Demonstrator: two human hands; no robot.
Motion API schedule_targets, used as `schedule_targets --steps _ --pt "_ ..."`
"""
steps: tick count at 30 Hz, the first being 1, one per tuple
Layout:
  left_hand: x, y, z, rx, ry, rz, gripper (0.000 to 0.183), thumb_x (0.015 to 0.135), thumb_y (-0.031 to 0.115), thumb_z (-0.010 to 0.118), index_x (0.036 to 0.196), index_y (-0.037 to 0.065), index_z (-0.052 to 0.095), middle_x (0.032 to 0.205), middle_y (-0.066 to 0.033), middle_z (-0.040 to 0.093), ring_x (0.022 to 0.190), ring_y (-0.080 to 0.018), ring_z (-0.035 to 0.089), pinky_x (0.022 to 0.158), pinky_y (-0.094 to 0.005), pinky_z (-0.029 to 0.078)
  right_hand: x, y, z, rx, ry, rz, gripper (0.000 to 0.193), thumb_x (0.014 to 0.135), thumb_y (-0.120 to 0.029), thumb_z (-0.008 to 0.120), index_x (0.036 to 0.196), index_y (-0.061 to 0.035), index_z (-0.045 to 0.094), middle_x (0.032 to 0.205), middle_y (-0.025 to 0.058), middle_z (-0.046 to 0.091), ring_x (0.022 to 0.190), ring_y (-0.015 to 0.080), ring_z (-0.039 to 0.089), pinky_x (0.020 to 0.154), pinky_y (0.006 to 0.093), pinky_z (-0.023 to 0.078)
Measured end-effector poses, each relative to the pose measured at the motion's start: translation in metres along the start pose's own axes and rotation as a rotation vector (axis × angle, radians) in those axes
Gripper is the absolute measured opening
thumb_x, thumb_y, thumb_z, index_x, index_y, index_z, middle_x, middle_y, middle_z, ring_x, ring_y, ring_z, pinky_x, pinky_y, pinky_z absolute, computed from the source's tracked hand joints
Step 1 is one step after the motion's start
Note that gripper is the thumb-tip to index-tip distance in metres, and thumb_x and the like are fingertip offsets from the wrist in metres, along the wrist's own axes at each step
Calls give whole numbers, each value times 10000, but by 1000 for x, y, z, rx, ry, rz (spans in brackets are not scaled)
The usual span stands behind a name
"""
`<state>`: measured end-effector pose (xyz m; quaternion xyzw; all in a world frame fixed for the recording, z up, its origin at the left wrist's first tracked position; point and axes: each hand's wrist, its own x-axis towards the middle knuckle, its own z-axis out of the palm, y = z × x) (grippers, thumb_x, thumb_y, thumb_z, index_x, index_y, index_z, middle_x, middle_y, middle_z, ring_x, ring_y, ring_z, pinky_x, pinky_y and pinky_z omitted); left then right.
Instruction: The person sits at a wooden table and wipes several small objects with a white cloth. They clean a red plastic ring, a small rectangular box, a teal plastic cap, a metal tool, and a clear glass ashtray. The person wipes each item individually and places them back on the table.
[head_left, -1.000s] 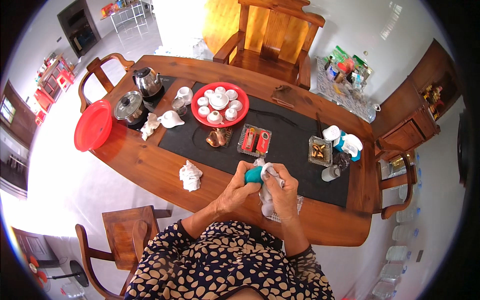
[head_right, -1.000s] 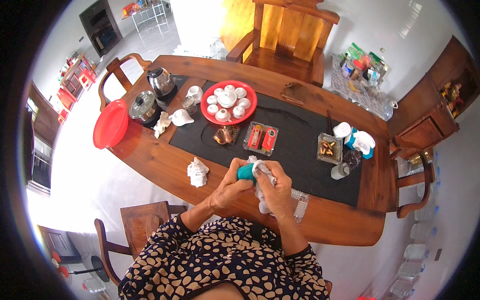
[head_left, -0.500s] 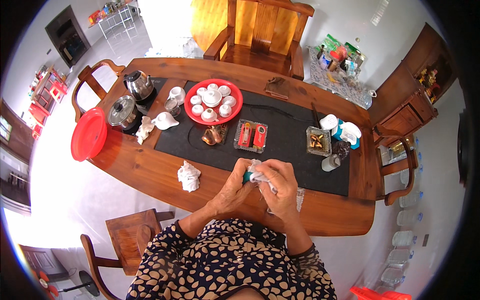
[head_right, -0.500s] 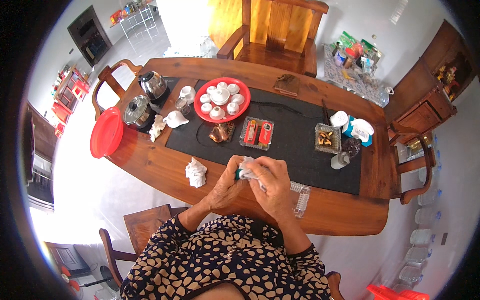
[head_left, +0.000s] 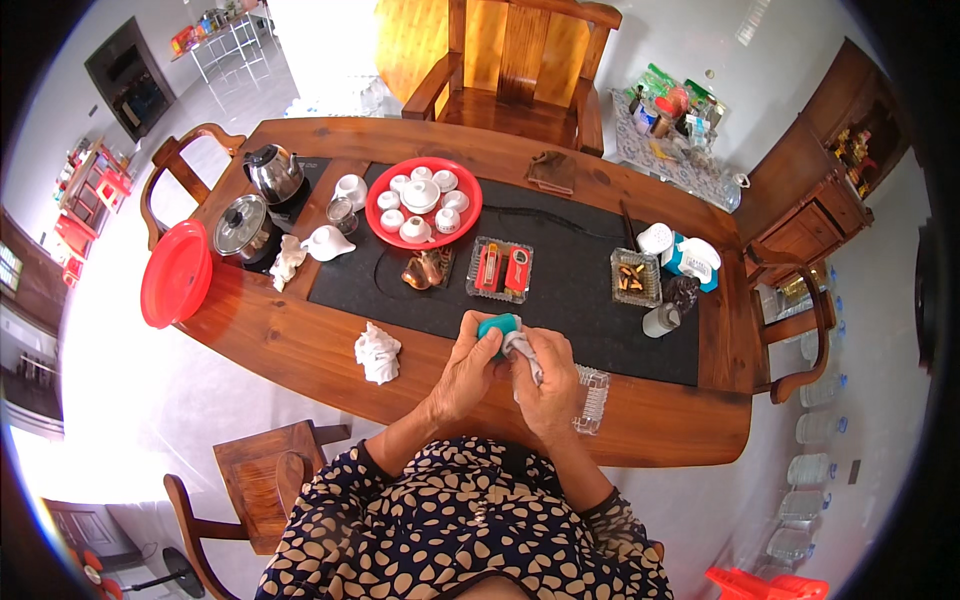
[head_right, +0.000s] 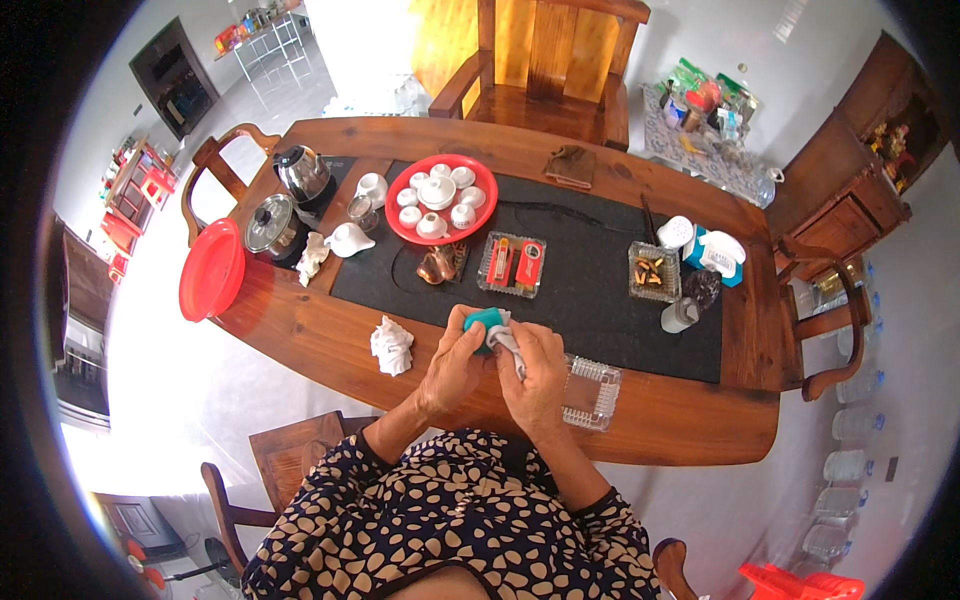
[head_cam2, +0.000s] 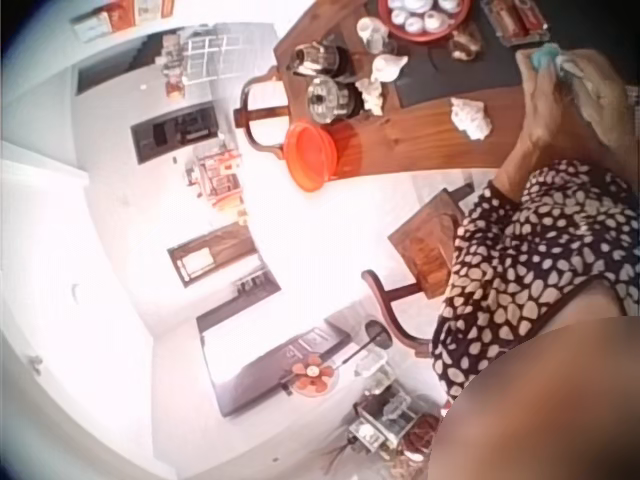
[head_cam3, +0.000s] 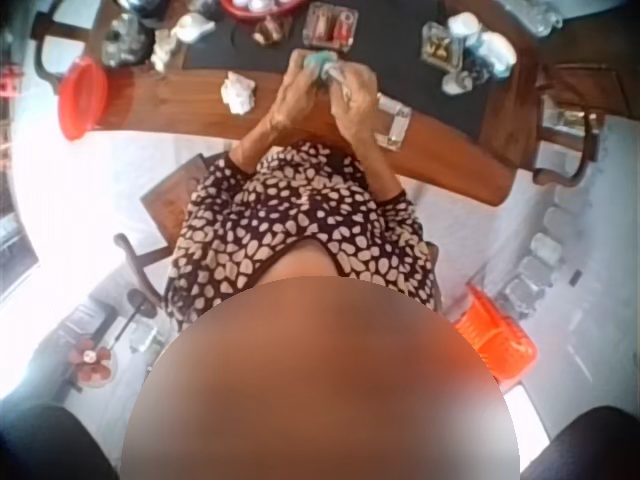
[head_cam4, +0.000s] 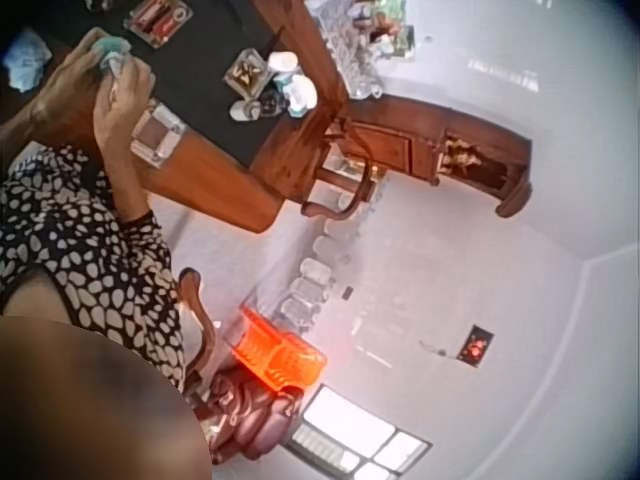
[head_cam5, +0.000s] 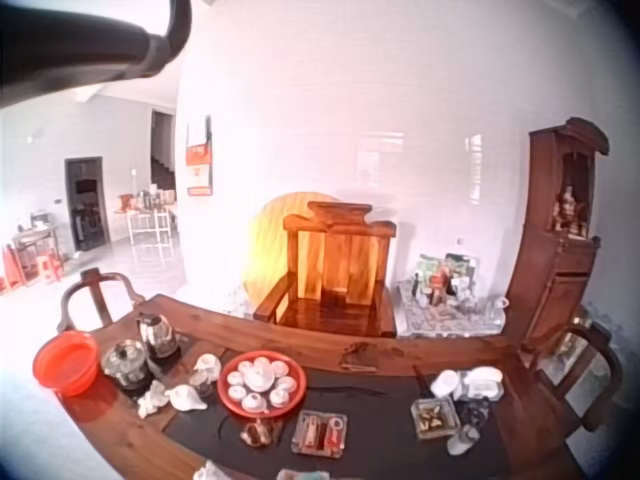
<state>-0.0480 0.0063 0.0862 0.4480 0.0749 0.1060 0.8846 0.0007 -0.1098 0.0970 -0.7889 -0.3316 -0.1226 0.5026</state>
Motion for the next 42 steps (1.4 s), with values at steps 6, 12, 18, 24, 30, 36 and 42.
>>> schedule_targets --steps 6,12,18,24,30,36,42 --pt "4 3 -9 -122 89 -45 154 995 233 447 1070 101 461 951 -11 525 898 -104 511 802 -289 435 -17 -1 -2 -82 -119 -70 322 702 31 658 1022 13 625 975 132 603 879 293 572 760 358 473" --pt "6 -3 -7 -300 59 -72 228 980 191 497 1156 53 538 1051 -42 611 950 -133 589 846 -315 496 7 -8 -12 -171 49 -163 448 685 55 671 1121 -39 626 1034 107 568 932 280 537 757 362 472" --pt "3 -4 -7 -425 136 -180 231 962 149 529 1160 35 561 1059 -58 630 958 -148 609 871 -300 515 -2 -6 -2 -342 18 -283 514 638 30 709 1135 -79 637 1070 81 545 931 281 523 709 356 488" --pt "0 -12 -18 -416 141 -246 280 967 197 522 1202 44 521 1102 -94 610 989 -188 594 887 -333 502 -21 -2 0 -316 -87 -317 460 625 18 720 1073 -72 665 1030 75 564 889 272 537 721 348 486" --pt "-1 -8 -18 -448 181 -217 305 952 195 543 1212 37 507 1115 -121 601 999 -237 585 872 -354 495 -32 11 -20 56 -225 -105 353 691 64 650 1029 -37 666 987 98 578 887 253 572 738 331 485" --pt "1 -13 -17 -558 62 -297 289 972 248 490 1162 36 535 1119 -80 595 1049 -212 559 927 -336 453 -16 13 -9 121 33 97 254 818 20 606 1071 14 626 1008 101 579 842 181 605 715 254 481" --pt "1 -17 -17 -642 49 -363 349 985 358 449 1131 58 552 1088 -72 595 1035 -202 558 958 -366 435 -24 -2 5 56 -4 -31 336 765 36 656 1097 9 617 1025 117 572 896 238 577 753 307 475"
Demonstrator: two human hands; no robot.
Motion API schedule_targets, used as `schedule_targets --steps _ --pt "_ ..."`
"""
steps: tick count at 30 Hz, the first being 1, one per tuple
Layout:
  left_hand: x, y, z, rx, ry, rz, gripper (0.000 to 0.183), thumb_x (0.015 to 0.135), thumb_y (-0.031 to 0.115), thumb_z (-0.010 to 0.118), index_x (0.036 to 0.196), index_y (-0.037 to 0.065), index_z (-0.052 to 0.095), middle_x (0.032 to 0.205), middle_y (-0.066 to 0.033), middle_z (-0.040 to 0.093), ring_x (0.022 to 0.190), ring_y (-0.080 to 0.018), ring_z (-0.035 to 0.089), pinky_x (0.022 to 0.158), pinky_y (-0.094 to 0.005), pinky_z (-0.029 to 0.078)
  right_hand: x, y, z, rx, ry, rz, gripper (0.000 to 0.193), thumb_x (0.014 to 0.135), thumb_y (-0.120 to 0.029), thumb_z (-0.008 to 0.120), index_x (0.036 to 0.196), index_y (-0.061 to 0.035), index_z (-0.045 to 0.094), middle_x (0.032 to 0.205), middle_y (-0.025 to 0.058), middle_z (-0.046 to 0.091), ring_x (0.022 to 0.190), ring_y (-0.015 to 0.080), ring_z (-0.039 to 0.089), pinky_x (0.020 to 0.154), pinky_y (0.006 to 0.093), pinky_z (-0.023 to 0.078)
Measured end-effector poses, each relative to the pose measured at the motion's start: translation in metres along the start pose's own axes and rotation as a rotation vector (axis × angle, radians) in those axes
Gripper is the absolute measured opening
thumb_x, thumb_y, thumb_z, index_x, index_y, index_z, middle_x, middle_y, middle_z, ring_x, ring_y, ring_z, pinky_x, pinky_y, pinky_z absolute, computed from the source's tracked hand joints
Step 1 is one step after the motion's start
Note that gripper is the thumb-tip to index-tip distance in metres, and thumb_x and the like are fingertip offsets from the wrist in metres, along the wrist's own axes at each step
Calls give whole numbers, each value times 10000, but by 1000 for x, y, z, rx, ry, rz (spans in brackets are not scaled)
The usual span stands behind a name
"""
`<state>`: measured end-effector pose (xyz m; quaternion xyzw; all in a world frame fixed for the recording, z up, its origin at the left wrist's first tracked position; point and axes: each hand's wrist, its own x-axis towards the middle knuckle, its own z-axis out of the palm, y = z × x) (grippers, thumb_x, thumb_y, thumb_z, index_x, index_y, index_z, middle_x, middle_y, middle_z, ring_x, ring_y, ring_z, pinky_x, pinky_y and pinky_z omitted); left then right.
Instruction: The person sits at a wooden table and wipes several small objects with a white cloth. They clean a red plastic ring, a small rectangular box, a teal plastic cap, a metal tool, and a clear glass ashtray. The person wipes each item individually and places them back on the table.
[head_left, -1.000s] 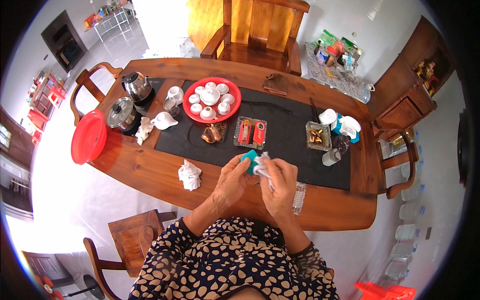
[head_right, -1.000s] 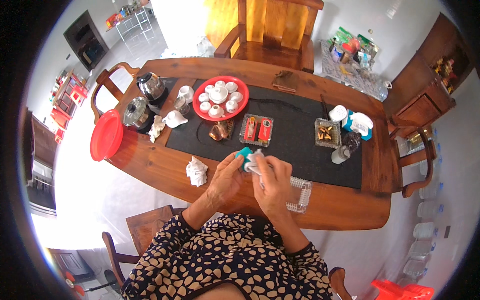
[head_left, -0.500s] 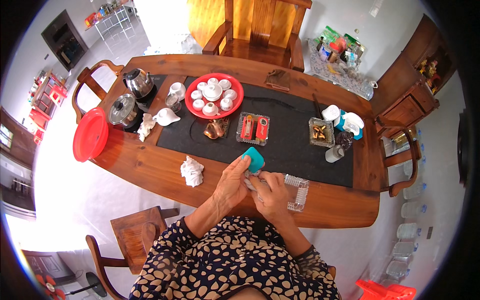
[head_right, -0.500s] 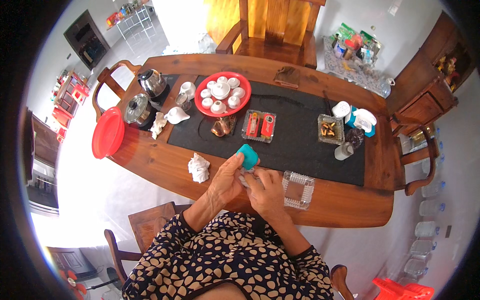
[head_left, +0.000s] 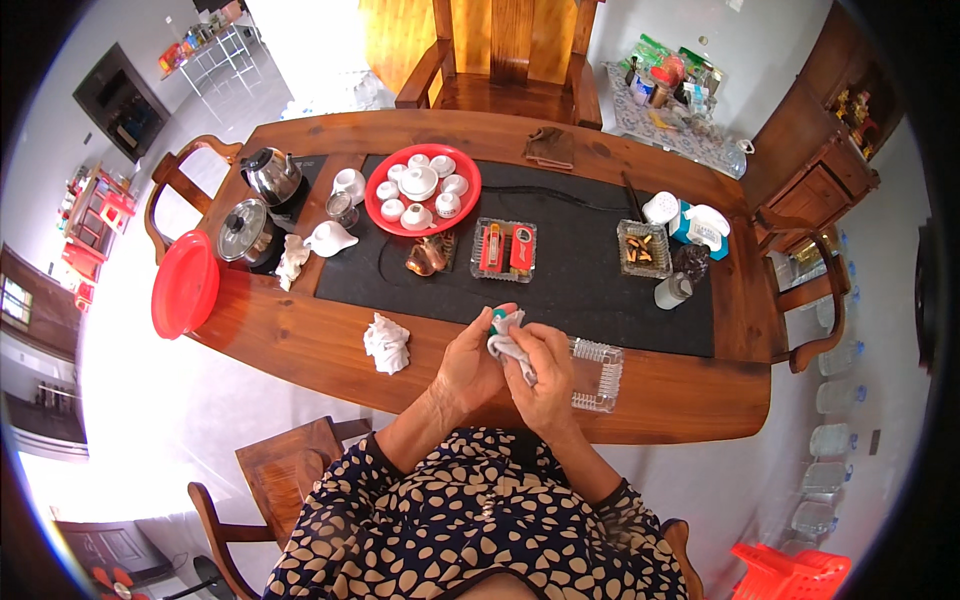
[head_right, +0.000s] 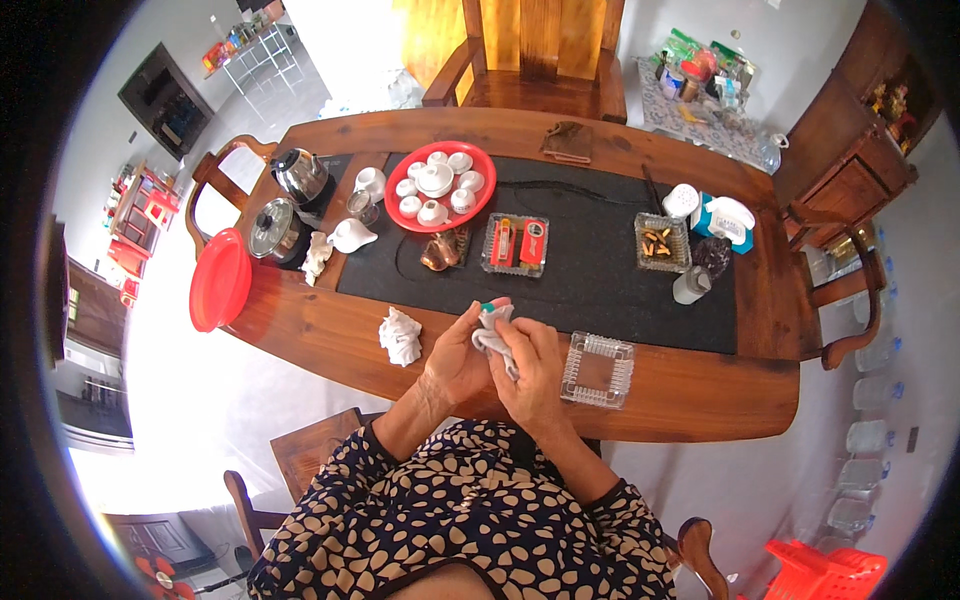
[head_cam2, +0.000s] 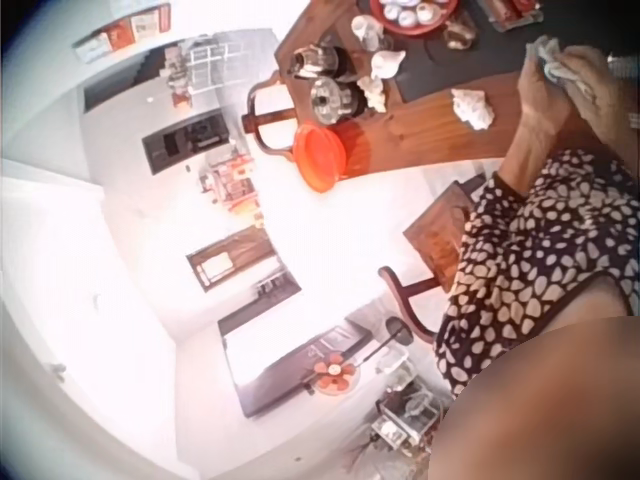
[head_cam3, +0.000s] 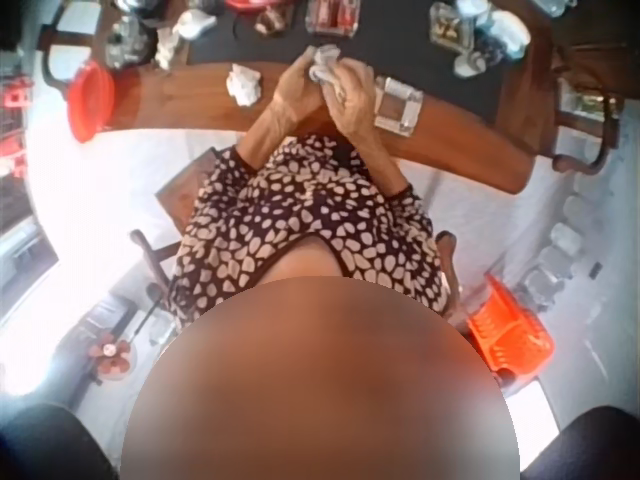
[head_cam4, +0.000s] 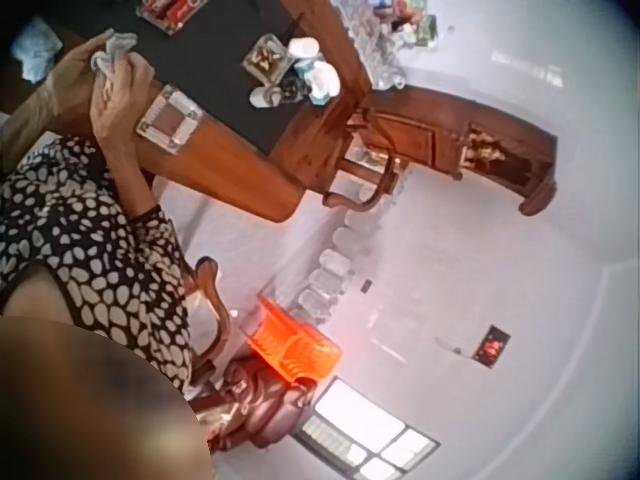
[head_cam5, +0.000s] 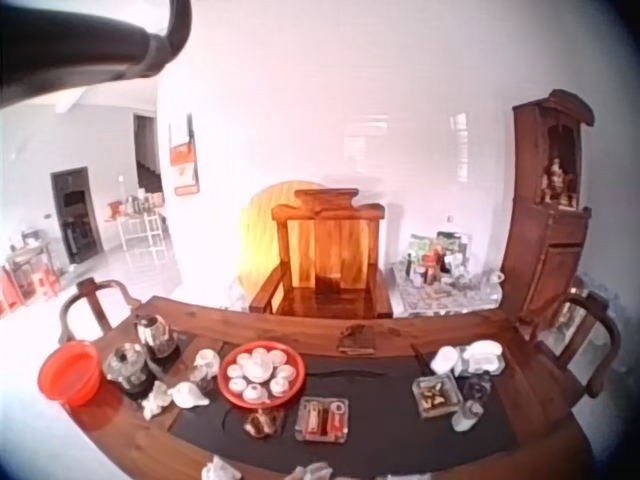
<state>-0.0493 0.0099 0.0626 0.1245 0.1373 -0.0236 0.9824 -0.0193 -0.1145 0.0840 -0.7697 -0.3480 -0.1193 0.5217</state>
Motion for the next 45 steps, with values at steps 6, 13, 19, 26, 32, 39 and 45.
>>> schedule_targets --steps 6,13,19,26,32,39,45 --pt "2 5 -20 -24 25 -30 375 973 422 456 1097 75 525 1033 -75 587 967 -208 582 868 -369 495 -12 -4 -4 1 -134 -58 355 700 37 698 1046 14 625 1025 116 564 902 272 560 776 347 471" --pt "5 6 -7 21 25 -21 439 975 471 410 1135 74 507 1050 -81 583 968 -201 589 840 -340 517 5 -2 -13 43 -56 -17 360 718 38 675 1073 2 627 1017 113 558 889 265 542 744 334 468" --pt "6 8 -9 131 -81 -16 481 999 466 333 1188 65 519 1098 -79 584 1022 -198 577 939 -362 477 18 -3 15 -89 11 -112 411 719 17 693 1122 -16 620 1023 112 560 897 275 545 737 350 480" --pt "14 4 -1 323 -12 165 495 1017 424 302 1251 25 479 1194 -95 550 1105 -200 542 1001 -357 425 27 12 18 -43 41 104 295 783 21 635 1077 18 616 995 120 547 888 270 553 752 343 468" --pt "16 19 -17 509 -69 72 492 1019 415 308 1255 16 474 1179 -83 550 1087 -173 542 970 -316 436 39 17 1 0 -94 -27 329 747 33 632 1075 14 621 991 112 555 907 269 536 766 347 459" --pt "17 19 -2 624 41 71 461 1022 399 307 1233 27 479 1143 -67 556 1062 -157 543 960 -311 445 37 20 12 -47 -1 10 330 756 35 636 1085 16 618 992 120 555 890 264 537 755 340 459" --pt "27 13 -17 426 -18 136 454 1008 409 353 1222 31 485 1128 -69 558 1071 -182 537 972 -341 448 29 16 26 -170 54 114 287 789 6 643 1069 53 603 966 128 549 866 263 546 740 354 458"
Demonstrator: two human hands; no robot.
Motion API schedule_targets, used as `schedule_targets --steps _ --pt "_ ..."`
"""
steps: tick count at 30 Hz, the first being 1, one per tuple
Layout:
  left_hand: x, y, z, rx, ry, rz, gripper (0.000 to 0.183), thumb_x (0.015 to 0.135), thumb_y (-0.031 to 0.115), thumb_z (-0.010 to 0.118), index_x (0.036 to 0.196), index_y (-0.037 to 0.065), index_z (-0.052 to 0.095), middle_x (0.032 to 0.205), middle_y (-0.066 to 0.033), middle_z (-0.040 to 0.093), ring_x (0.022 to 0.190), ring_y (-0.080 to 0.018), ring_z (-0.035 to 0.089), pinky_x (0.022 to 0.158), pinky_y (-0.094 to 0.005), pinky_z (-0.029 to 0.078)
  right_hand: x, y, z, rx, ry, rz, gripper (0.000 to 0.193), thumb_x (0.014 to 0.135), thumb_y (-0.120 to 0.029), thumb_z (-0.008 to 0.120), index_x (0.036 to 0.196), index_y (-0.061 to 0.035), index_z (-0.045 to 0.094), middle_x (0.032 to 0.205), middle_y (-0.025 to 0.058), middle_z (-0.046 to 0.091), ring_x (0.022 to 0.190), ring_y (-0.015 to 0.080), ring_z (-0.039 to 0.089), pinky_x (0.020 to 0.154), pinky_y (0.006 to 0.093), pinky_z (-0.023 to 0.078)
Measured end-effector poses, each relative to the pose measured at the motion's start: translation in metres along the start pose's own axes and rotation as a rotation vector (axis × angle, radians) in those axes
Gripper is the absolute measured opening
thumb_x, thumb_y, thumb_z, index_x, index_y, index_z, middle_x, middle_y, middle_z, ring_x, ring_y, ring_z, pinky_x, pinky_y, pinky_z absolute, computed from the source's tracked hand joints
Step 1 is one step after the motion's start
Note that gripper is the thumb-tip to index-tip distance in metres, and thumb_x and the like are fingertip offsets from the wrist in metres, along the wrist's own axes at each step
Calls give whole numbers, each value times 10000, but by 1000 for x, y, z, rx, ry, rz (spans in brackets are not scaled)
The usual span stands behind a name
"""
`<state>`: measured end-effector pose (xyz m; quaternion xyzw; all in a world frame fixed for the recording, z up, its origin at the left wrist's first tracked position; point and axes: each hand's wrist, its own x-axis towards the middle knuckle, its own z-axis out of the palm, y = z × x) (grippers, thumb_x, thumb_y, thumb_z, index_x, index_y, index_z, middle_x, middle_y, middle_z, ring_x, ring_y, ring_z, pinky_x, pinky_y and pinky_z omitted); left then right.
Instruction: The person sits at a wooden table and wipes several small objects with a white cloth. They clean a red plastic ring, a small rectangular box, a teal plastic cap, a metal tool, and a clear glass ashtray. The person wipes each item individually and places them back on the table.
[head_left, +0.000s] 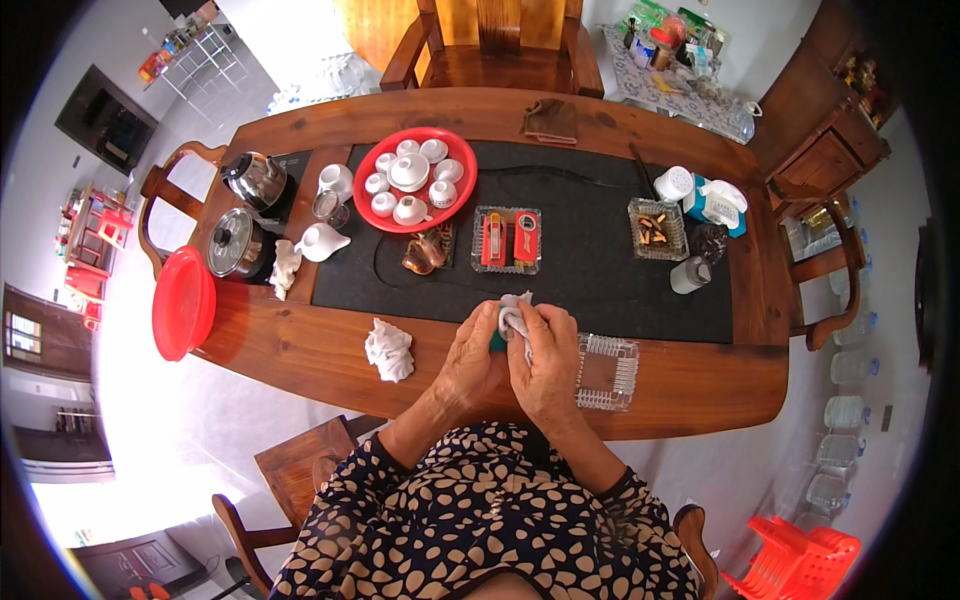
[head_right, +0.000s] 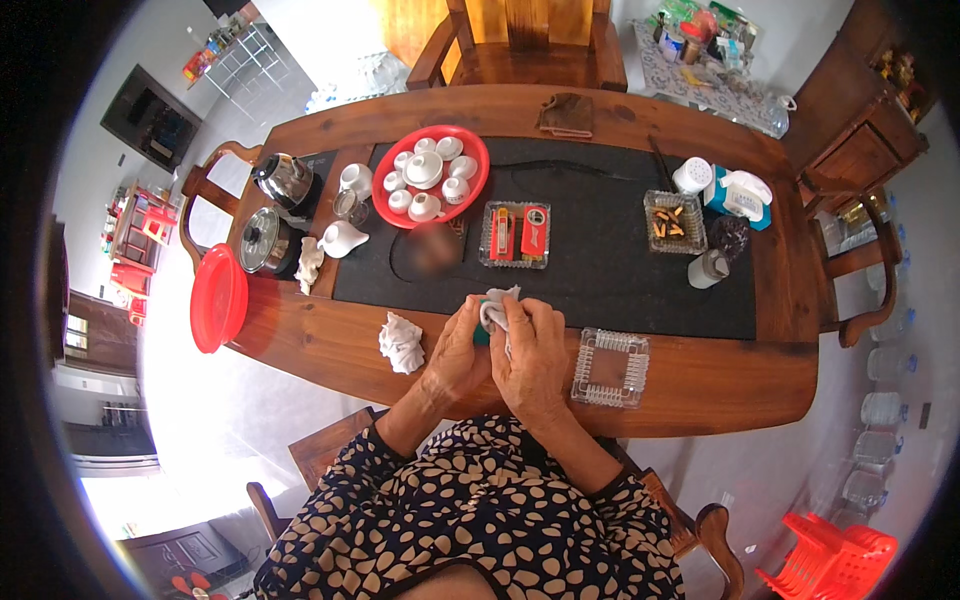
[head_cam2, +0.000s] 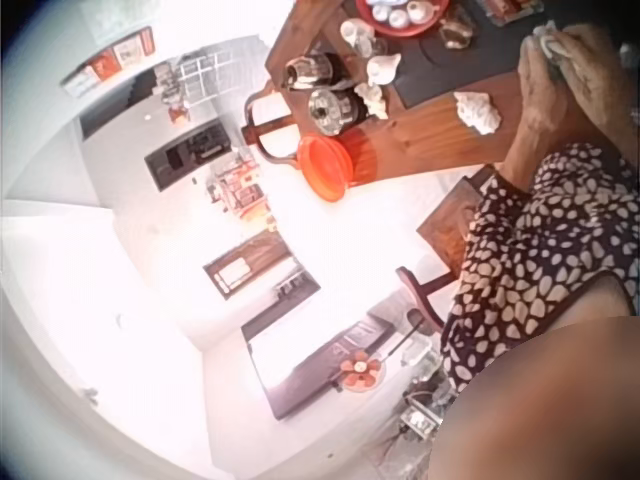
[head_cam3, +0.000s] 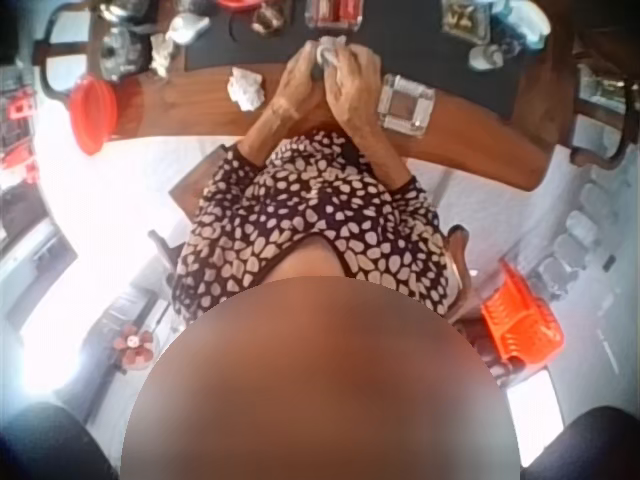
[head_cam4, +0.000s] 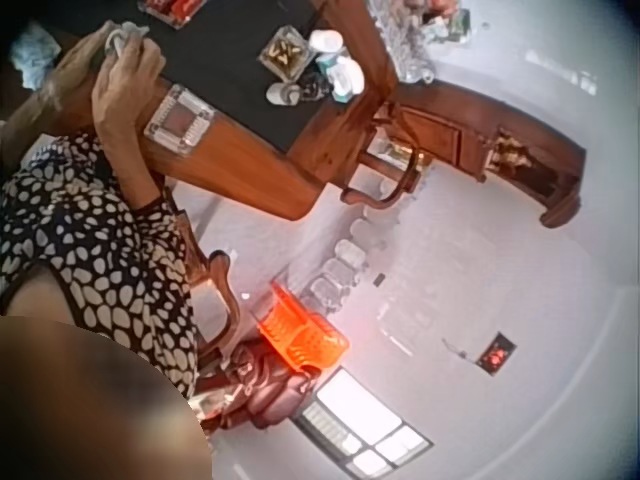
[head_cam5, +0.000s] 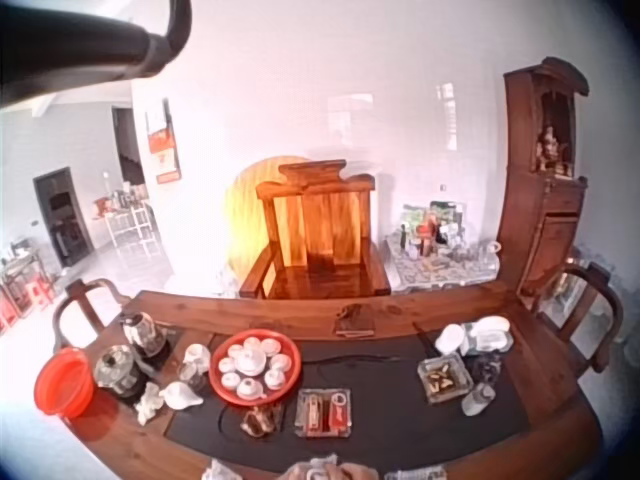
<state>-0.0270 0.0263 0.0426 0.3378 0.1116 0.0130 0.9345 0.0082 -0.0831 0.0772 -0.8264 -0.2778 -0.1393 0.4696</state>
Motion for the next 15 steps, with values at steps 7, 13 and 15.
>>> schedule_targets --steps 7,13,15 --pt "6 3 3 7 168 21 477 985 474 390 1123 44 542 940 -45 550 875 -145 537 800 -285 479 -25 2 3 47 -152 118 241 791 -14 634 1019 57 602 972 140 558 880 279 558 749 357 458" --pt "4 9 -7 -47 145 -55 530 945 542 418 1097 53 552 935 -40 549 863 -153 551 797 -309 495 -29 2 -23 246 -299 -66 269 745 10 647 1012 21 623 979 129 554 877 289 552 755 364 459" --pt "1 4 -4 -127 131 -77 559 920 582 423 1082 62 549 944 -38 552 882 -168 564 809 -321 509 -22 -1 -26 234 -233 -87 300 730 18 654 1029 9 628 988 122 552 879 289 546 754 365 461"
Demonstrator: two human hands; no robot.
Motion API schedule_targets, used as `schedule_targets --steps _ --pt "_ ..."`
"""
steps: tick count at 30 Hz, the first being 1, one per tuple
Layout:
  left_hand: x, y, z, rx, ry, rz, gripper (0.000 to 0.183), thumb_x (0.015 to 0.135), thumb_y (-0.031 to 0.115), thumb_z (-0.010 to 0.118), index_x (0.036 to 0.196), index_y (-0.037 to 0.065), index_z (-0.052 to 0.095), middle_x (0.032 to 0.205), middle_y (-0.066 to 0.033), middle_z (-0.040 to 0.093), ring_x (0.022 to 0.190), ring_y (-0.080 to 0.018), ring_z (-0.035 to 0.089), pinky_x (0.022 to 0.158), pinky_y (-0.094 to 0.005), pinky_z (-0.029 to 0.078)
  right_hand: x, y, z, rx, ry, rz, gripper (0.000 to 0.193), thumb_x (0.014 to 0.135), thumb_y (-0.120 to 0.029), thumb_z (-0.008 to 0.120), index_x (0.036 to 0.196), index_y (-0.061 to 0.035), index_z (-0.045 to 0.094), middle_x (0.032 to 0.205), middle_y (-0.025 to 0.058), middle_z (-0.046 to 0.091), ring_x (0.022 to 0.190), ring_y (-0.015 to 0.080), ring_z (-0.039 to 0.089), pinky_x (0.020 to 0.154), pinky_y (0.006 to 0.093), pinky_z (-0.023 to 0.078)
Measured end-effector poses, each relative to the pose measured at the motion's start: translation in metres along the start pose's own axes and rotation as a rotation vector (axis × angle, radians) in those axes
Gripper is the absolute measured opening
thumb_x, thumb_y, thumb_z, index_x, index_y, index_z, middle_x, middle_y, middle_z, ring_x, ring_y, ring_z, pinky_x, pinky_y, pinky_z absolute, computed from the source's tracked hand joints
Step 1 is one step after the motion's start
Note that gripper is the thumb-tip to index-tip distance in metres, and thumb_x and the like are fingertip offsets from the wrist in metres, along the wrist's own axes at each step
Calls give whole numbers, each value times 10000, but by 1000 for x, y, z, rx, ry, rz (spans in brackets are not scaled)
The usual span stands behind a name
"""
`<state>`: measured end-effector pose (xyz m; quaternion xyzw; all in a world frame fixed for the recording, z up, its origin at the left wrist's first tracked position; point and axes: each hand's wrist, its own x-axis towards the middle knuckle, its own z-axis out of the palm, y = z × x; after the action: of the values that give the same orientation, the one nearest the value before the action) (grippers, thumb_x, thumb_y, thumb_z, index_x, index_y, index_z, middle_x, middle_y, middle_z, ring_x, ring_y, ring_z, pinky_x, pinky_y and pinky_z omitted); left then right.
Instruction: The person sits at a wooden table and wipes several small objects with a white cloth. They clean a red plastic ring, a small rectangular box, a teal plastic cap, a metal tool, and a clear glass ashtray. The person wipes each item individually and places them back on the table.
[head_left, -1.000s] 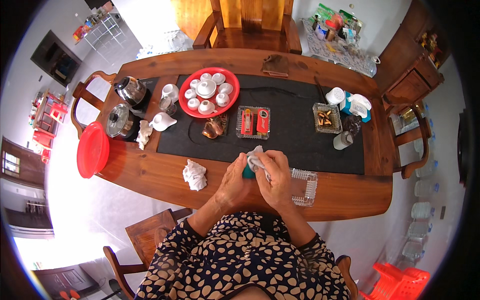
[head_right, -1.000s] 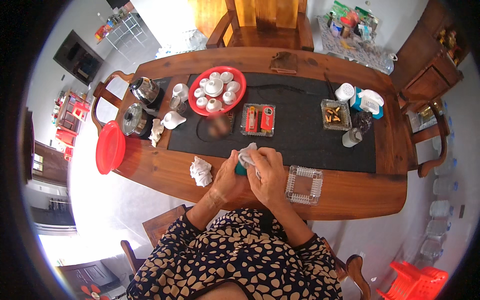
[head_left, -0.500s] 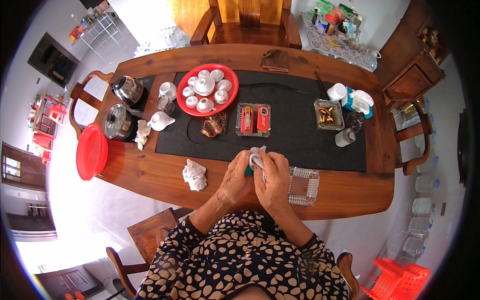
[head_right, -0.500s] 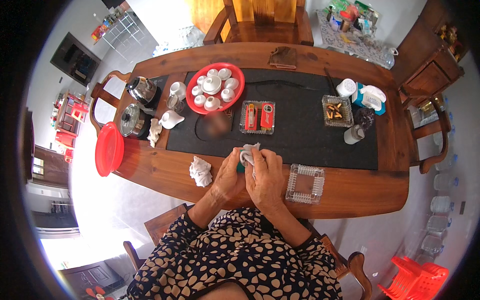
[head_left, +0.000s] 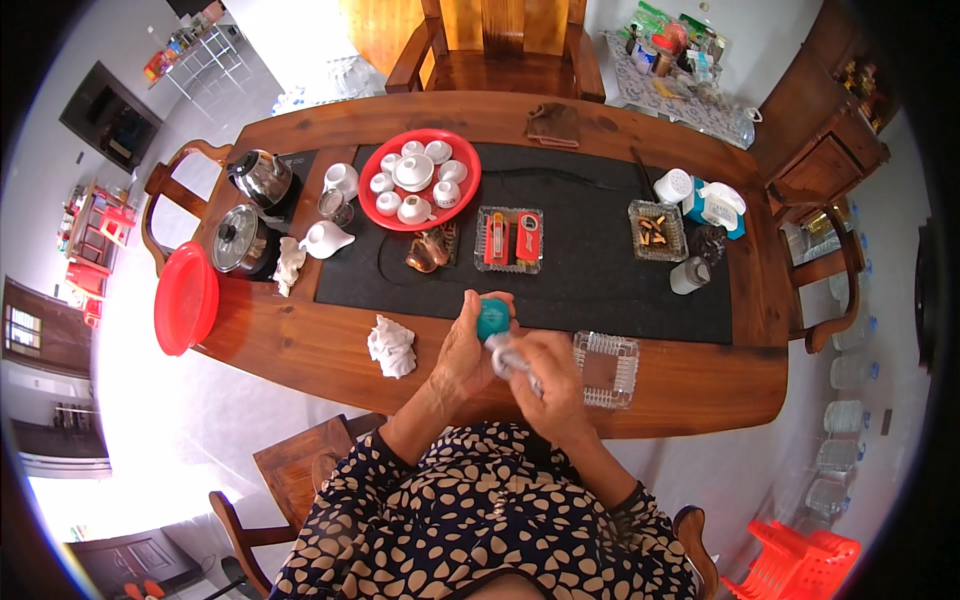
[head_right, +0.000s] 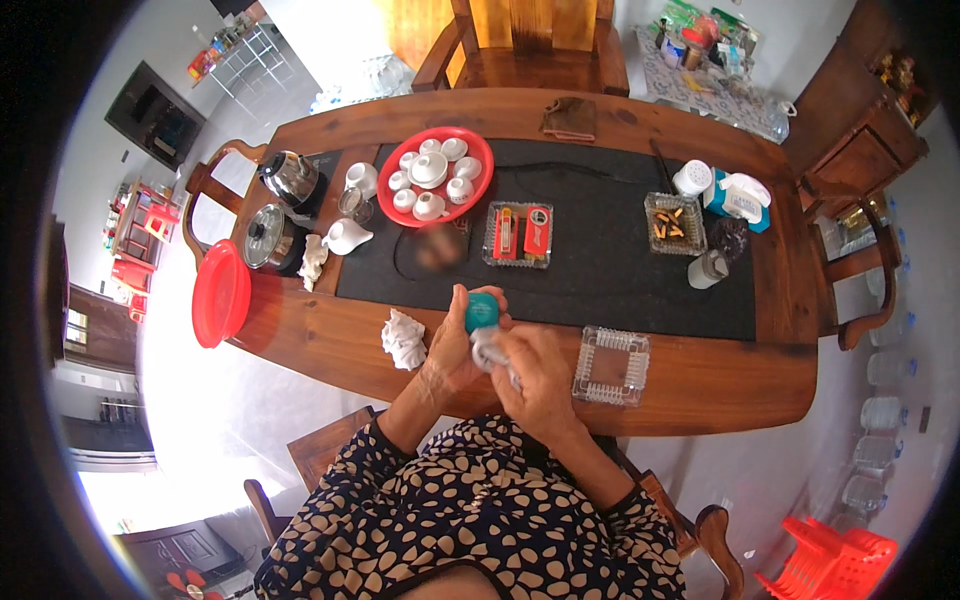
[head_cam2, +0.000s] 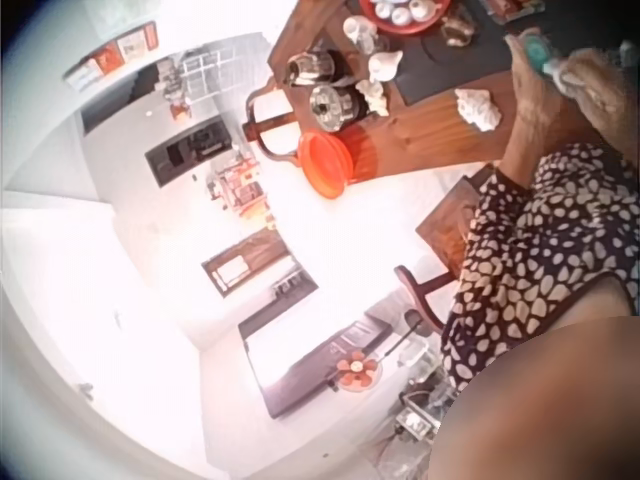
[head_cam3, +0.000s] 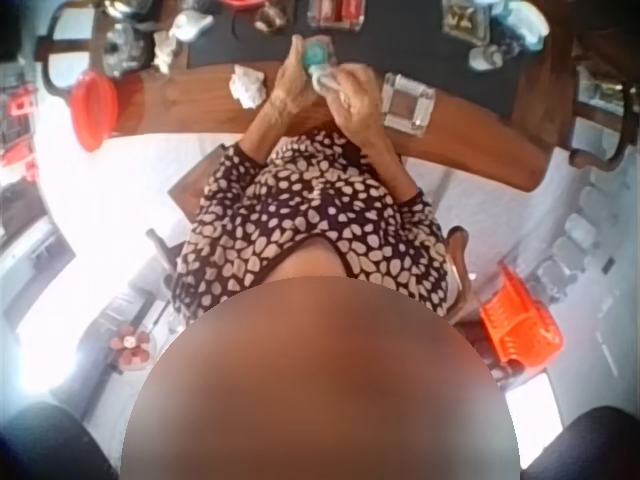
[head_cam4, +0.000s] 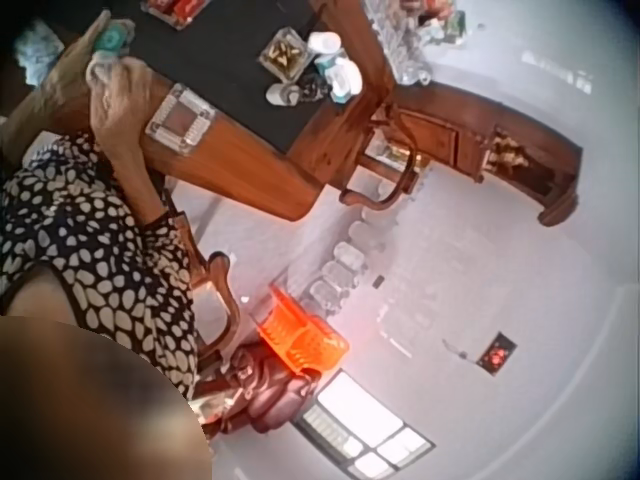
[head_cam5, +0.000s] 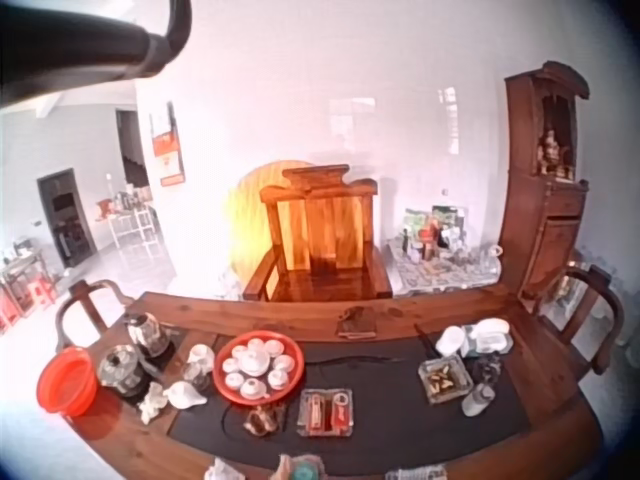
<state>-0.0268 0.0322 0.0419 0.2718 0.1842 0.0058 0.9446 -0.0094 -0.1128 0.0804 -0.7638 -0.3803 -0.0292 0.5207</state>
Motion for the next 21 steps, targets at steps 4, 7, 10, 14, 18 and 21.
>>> schedule_targets --steps 4,7,10,14,18,21 --pt "-12 -6 12 -24 -29 -59 558 929 563 415 1109 53 552 965 -52 569 918 -173 585 829 -320 515 9 -1 2 -218 65 -82 384 697 20 680 1076 -25 637 1021 101 551 881 274 531 725 358 477" --pt "-17 -2 10 51 -33 -54 567 931 561 421 1131 49 558 967 -48 575 885 -158 579 807 -312 513 0 -2 2 -247 39 -186 397 673 0 702 1064 -50 653 1023 87 551 879 271 532 709 368 484" --pt "-22 1 7 106 10 -28 560 937 554 423 1134 48 561 966 -45 576 845 -151 568 775 -301 508 -14 -2 -2 -195 -82 -144 378 677 -3 695 1051 -42 655 992 96 553 886 277 530 708 353 483" --pt "-25 -5 8 83 54 81 582 951 558 390 1153 42 569 957 -40 573 813 -130 543 734 -276 488 -27 13 -4 23 34 103 255 767 -37 682 1018 -4 645 931 69 582 763 187 566 626 283 480" --pt "-31 -18 13 178 76 108 573 977 533 345 1155 35 565 947 -42 579 824 -130 551 795 -288 469 -22 8 -1 756 34 764 195 859 -101 665 1009 14 618 785 13 603 619 53 551 528 193 447" --pt "-36 -24 23 171 42 120 527 994 493 343 1141 41 572 961 -60 592 846 -135 570 755 -278 471 -18 2 1 979 -16 870 176 849 -108 679 983 -11 618 761 -1 606 566 41 532 494 185 433"
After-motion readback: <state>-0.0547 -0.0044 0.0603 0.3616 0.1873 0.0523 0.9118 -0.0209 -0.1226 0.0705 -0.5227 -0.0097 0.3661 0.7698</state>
